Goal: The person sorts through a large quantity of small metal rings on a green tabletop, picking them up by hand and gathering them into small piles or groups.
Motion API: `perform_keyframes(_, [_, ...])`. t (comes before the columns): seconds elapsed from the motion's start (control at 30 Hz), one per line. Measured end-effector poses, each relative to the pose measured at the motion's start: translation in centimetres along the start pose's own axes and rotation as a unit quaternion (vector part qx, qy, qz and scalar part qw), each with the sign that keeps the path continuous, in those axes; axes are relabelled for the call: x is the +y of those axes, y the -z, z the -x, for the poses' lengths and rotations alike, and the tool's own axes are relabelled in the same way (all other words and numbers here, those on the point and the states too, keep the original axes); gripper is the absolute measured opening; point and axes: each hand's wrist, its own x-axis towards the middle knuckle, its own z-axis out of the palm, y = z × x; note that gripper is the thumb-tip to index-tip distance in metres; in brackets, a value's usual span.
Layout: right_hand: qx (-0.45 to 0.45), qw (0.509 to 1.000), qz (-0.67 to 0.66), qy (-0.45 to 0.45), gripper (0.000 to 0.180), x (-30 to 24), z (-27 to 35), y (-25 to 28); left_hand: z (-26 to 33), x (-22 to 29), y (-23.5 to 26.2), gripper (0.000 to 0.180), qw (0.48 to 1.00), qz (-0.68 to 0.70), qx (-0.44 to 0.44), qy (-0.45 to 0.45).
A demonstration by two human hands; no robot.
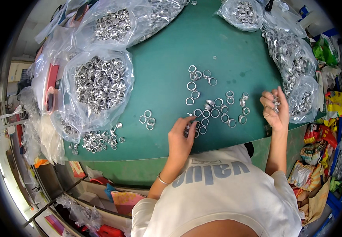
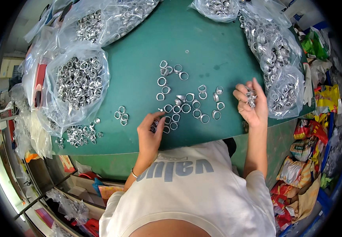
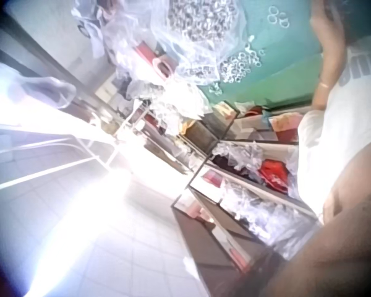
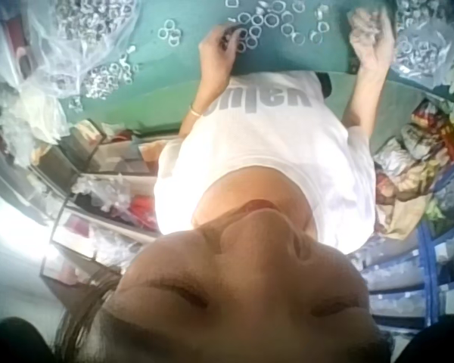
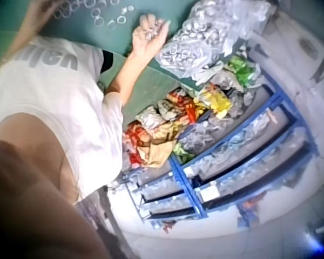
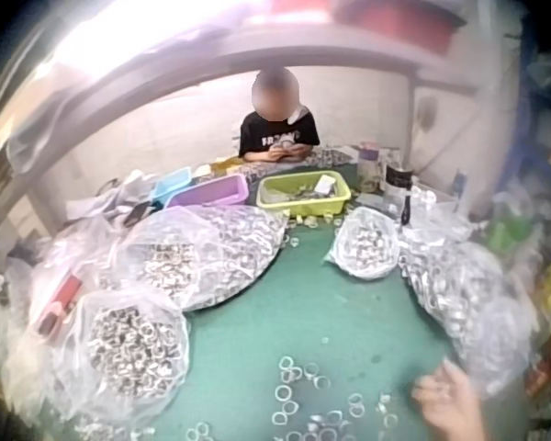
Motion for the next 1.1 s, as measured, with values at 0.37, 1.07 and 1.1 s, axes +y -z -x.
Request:
perform_keyframes(0.37, [0.117, 0.595, 0.793, 0.055, 0.013, 3.9, 1.2, -2.2, 1.4, 0.2, 1.4, 0.03, 0.991, -0.08, -0.1, -0.044])
perform_keyframes(1.07, [-0.179, 0.343, 0.916, 0.102, 0.031, 14.0, -1.0, -3.3, 1.7, -1.4, 1.6, 0.033, 0.989, -0.147, -0.012, -0.026])
perform_keyframes(1.1, [-0.182, 0.364, 0.908, 0.098, 0.032, 13.7, -1.2, -3.2, 1.8, -1.6, 1.6, 0.033, 0.99, -0.141, -0.005, -0.027])
